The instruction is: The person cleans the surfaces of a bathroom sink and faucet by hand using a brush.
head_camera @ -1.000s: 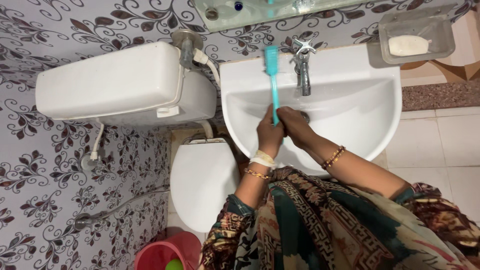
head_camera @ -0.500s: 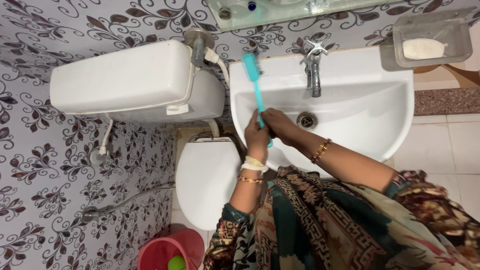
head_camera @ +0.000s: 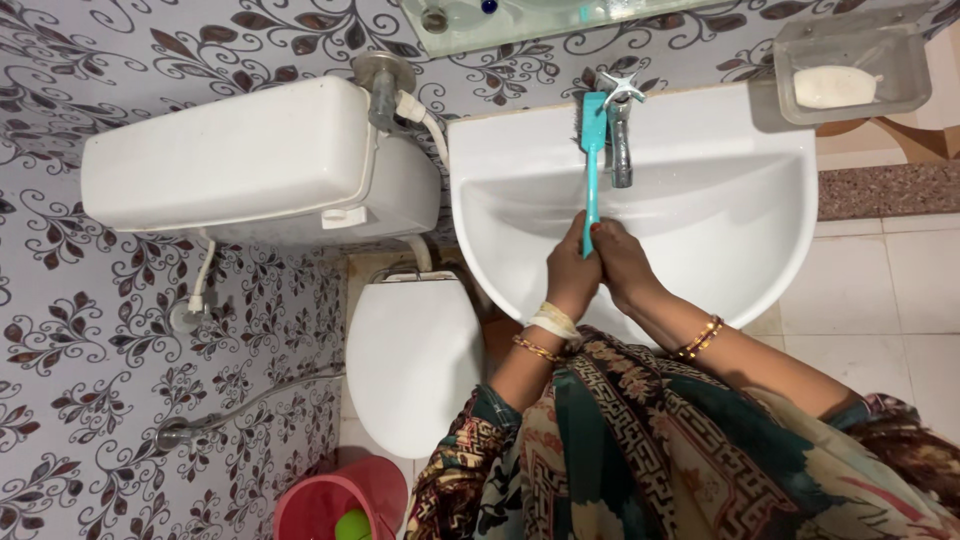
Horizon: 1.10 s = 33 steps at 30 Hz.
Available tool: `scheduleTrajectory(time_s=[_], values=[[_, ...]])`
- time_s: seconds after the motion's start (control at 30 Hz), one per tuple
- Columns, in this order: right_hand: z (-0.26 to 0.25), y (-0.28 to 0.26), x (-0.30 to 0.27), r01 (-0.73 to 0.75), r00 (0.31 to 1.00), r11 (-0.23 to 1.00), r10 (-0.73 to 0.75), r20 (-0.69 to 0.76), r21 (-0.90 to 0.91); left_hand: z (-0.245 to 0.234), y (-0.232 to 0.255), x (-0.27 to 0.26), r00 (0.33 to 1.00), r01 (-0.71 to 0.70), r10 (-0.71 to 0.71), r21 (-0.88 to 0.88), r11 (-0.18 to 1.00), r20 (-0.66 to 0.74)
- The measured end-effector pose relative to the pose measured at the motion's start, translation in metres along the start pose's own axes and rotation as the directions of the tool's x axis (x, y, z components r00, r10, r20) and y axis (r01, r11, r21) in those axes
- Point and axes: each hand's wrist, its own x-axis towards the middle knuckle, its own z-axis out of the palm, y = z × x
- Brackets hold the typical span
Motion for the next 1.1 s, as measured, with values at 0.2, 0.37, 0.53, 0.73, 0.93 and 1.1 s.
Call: scheduleTrajectory(time_s=[0.2, 0.37, 0.53, 0.73, 0.93, 1.1], values=[[0.029, 0.025, 0.021, 0.020, 0.935, 0.992, 0.026, 0.353, -0.128, -0.037, -0.017, -0.020, 0.972, 0.135, -0.173, -0.227, 0.965, -0.160], [0.012, 0.003, -0.004, -0.034, 0.946, 0.994, 0.067, 0.316, -0.108, -0.010, -0.025, -0.016, 0.976, 0.071, -0.123, -0.276, 0.959, -0.178], [-0.004, -0.007, -0.019, -0.052, 0.990, 0.997, 0.060, 0.127, -0.063, 0.008, -0.014, -0.017, 0.997, 0.004, -0.010, -0.081, 0.997, -0.073], [0.019, 0.025, -0.004, -0.131, 0.872, 0.986, 0.166, 0.461, -0.108, -0.040, -0.034, -0.042, 0.982, 0.099, -0.166, -0.503, 0.859, -0.090], [0.010, 0.000, 0.026, -0.040, 0.970, 0.998, 0.048, 0.238, -0.038, -0.024, 0.008, 0.000, 0.993, -0.026, 0.002, -0.206, 0.978, -0.119], [0.051, -0.010, 0.049, -0.108, 0.950, 0.975, 0.159, 0.270, -0.193, -0.053, -0.003, 0.014, 0.980, -0.056, -0.007, -0.308, 0.950, -0.200]])
